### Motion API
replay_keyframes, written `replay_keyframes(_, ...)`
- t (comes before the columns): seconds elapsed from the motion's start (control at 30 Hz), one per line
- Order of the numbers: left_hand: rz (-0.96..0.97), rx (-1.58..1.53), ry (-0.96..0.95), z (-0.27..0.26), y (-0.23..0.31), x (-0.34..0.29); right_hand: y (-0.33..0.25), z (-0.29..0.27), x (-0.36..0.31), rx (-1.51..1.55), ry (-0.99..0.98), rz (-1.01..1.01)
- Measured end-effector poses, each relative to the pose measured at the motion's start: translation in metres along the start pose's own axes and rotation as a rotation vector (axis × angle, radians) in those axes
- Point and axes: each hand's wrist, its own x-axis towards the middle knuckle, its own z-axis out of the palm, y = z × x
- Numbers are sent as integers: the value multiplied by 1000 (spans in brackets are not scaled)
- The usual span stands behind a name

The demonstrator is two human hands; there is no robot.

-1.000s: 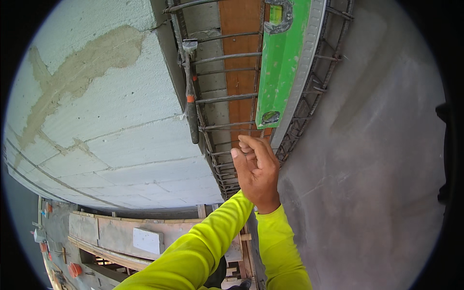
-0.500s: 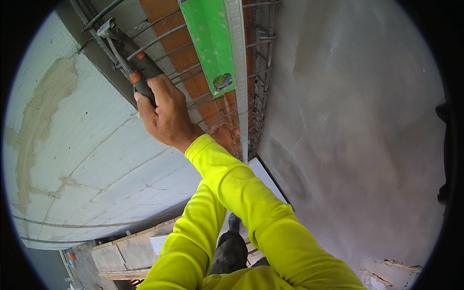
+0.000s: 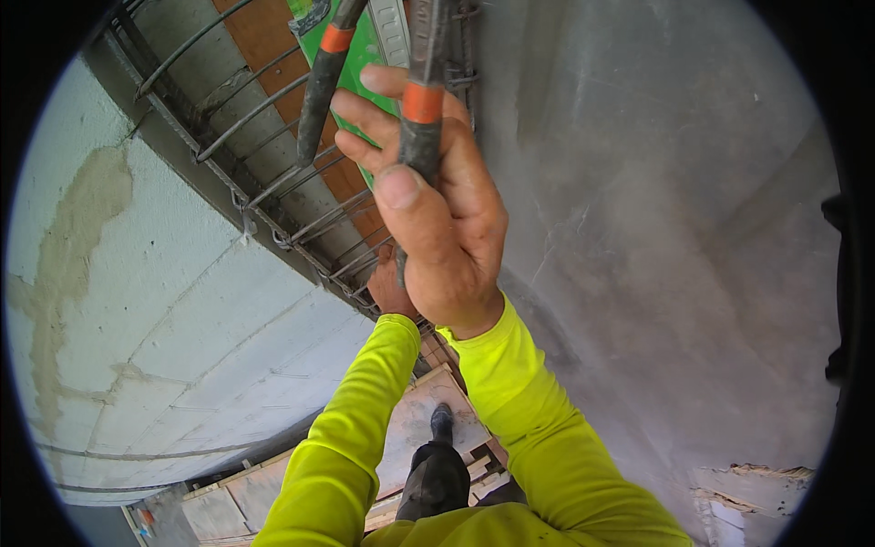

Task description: The person uses a spirit level to check a vertical wall section, then retrieves pliers and a wire to secure the level to rebar. Afterward, they use a water level tube to transfer a height reference and mark a point on a block wall with a pen.

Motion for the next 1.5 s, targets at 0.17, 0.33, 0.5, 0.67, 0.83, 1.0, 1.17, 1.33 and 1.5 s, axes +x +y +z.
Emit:
replay_keyframes(0.17,-306,-518,-241,19,-20,3,-31,-34,-59,217,287,226)
replay_keyframes(0.33,-557,-1122,-271,3,-12,8,-22,-87,-134,-129,502,501)
replay_keyframes(0.5,-773,-966,-483,-29,-3,31,22,-102,-227,-59,602,994)
replay_keyframes(0.67,-797,-948,-508,-33,-2,34,69,-103,-253,54,589,1224)
replay_keyframes(0.83,-752,-930,-477,-31,-3,30,87,-95,-238,0,543,1195)
replay_keyframes(1.0,-605,-867,-457,-31,-9,31,91,-87,-227,-39,535,1193)
replay_keyframes(1.17,-405,-707,-447,-25,-20,32,99,-79,-226,-31,524,1152)
replay_keyframes(1.33,-163,-183,-301,-21,-21,28,120,-64,-236,-175,566,1133)
replay_keyframes(1.5,-139,-265,-485,-21,-21,35,150,-39,-250,-791,436,808)
